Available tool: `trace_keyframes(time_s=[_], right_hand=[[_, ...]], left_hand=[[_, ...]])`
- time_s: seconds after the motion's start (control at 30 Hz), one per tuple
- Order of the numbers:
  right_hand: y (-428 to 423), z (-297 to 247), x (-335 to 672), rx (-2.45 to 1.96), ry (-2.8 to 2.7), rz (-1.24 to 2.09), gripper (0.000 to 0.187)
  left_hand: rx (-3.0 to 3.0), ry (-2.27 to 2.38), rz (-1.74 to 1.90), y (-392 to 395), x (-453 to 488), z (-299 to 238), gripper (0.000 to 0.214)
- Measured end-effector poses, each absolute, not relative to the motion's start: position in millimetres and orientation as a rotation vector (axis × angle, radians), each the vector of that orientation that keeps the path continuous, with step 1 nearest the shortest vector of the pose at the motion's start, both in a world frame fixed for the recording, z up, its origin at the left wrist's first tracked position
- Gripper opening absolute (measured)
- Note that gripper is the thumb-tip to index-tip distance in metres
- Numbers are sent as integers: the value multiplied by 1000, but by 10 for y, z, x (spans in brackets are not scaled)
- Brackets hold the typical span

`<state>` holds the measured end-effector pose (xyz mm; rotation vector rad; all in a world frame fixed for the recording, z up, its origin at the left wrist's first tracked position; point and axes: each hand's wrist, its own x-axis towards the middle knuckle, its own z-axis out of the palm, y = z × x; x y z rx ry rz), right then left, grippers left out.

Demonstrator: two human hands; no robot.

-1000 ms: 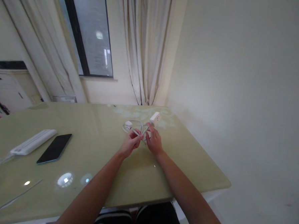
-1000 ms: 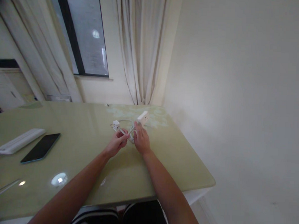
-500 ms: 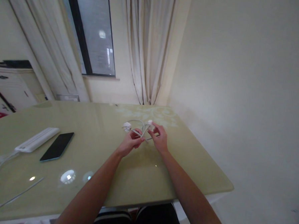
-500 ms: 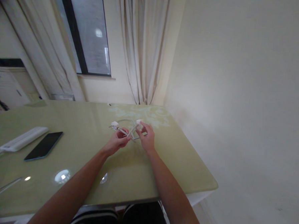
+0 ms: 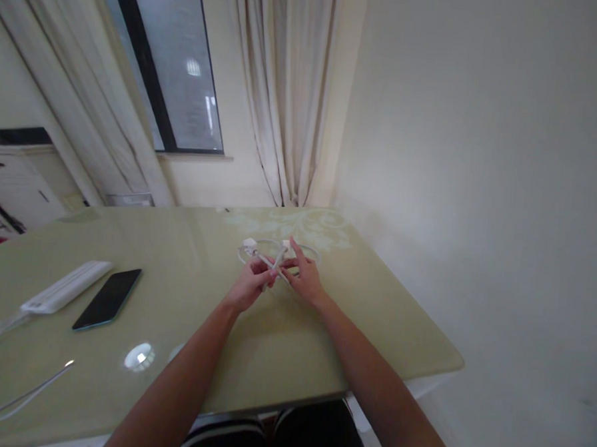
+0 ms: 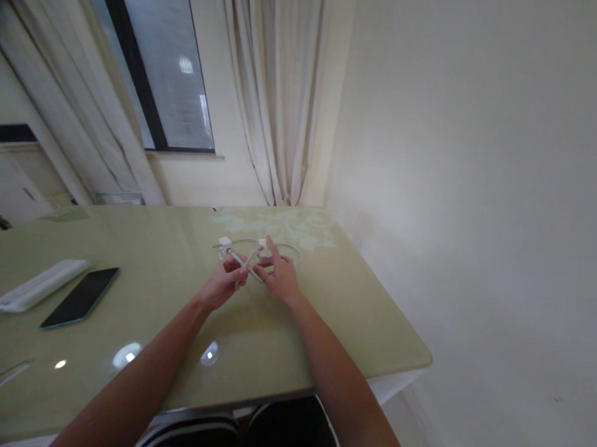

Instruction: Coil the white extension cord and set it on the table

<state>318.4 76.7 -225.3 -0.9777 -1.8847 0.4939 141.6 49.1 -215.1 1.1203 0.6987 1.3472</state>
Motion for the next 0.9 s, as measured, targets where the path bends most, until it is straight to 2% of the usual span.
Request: trace_keyframes(time_s=[0.07,0.27,0.47,0.63,0.73,0.8,0.9], right_hand=[[768,-2265,3170,-1005,-1854,500,76],[820,-2274,3187,-1066,-1851,405,52],[835,-2235,3226,-954,-1773,561,49],[855,-2291,3231,-901,-1871,527,49],[848,-2296,3231,-917,-1836,694,44],[836,-2279,3233,-919,-1817,787,47],[821,-2246,3242,-940,-1926,755,51]], left_hand=[[1152,707,1328,496,1411,-2159,42],[1280,767,1334,521,1376,-2170,36],[1301,775,1330,523,1320,-2177,33],[1326,742,1253,513,1313,-2197,31],[1297,765,1339,525,1297,-2180,32],[1275,775,1384,530,1289,-2161,33],[1204,751,1407,518,1298,-2132,36]])
